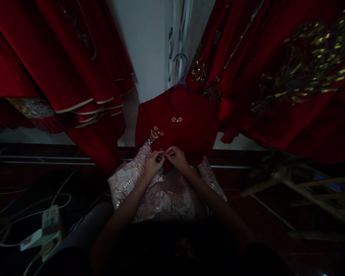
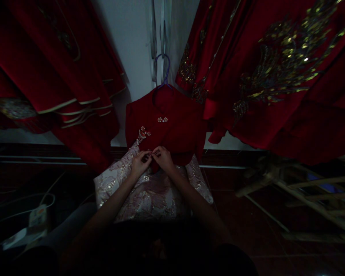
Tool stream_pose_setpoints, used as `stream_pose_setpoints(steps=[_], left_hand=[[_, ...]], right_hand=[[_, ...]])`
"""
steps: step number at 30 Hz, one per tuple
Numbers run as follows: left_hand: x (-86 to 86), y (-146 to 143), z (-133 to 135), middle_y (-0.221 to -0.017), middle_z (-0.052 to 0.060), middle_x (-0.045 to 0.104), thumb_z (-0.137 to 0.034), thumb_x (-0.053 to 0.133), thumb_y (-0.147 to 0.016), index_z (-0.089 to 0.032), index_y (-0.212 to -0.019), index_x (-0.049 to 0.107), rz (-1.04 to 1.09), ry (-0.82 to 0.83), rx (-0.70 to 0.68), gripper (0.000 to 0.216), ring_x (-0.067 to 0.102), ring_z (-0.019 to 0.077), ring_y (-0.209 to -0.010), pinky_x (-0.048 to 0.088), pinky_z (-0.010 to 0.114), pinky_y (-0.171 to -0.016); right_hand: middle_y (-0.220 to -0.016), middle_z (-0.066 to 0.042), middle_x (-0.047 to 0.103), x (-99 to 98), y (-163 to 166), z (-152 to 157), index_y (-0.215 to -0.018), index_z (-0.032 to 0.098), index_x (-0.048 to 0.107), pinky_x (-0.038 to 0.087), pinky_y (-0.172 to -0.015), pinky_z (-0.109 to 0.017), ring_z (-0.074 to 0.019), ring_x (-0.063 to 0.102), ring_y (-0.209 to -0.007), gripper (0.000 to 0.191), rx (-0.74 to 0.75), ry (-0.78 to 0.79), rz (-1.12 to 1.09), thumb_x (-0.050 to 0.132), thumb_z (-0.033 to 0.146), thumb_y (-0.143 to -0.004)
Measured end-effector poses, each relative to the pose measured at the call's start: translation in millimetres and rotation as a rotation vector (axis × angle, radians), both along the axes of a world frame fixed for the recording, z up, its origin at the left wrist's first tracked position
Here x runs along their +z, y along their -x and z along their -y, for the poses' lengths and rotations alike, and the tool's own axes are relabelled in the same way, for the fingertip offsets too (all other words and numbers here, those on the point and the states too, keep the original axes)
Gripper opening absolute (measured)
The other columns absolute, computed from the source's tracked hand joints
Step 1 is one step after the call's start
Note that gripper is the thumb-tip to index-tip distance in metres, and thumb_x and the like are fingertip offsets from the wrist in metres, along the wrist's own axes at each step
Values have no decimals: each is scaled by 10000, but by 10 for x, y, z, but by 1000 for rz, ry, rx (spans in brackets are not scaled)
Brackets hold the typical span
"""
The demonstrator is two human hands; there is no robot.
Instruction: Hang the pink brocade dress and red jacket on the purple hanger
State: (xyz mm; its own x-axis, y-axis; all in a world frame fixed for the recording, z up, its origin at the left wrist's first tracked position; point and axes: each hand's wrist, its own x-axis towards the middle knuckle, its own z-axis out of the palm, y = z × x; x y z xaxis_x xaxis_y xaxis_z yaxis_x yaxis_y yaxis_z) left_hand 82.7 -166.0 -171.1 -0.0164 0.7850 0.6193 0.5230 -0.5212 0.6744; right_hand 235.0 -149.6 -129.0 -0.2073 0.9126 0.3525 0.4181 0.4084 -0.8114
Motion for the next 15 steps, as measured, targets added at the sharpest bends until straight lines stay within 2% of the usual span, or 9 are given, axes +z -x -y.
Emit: stream_pose_setpoints(steps=[15], left_hand=[[-1,9,-8,-905,30,685,-218,568,-833,-199,-987,670,43,35,-24,185,645,100,-714,544,226,-651]], right_hand=[[-838,-6,623,-12,34,29,-786,187,599,509,-650,-214,-99,628,-674,63,-42,-1,-40,644,214,-750]])
